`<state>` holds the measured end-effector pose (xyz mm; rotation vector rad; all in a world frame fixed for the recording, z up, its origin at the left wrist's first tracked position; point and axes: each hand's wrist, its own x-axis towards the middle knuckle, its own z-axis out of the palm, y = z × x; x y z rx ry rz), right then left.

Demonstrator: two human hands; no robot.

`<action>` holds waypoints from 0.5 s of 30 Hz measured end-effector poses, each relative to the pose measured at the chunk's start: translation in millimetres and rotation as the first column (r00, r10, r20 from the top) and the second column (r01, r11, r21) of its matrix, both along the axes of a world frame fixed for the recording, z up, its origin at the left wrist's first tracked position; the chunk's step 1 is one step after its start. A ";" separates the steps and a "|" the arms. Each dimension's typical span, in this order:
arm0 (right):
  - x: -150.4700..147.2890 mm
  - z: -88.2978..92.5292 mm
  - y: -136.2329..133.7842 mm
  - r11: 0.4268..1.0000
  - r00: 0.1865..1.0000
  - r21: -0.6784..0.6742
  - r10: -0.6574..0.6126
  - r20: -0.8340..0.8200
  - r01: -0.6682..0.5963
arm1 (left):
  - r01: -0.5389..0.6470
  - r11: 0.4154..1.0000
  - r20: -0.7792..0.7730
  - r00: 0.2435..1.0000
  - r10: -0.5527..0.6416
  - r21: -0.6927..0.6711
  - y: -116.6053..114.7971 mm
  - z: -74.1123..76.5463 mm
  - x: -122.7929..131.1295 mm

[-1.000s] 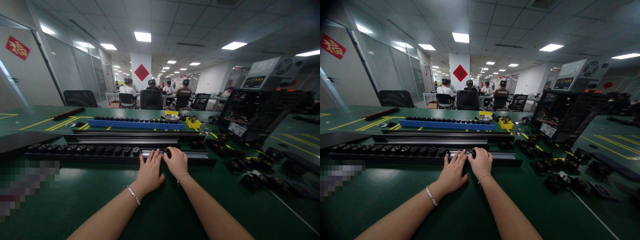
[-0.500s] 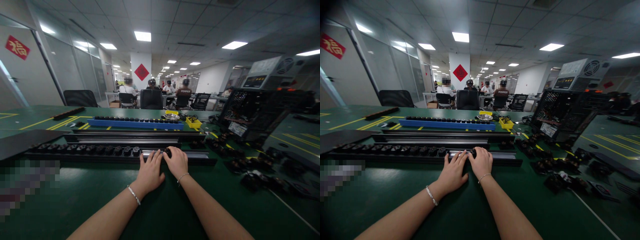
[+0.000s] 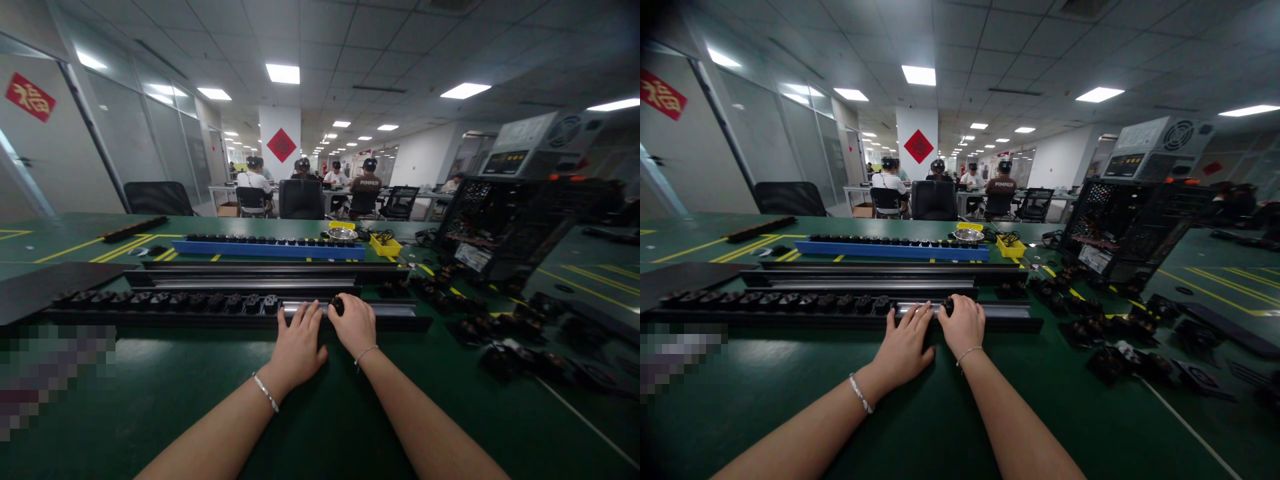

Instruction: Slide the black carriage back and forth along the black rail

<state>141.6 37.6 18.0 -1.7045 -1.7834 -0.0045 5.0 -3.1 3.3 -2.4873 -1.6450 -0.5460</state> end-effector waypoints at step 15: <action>10.3 0.6 1.3 0.996 0.996 0.026 -0.087 0.035 0.086 | -0.015 0.999 -0.039 0.999 0.016 0.046 0.7 -2.8 -0.6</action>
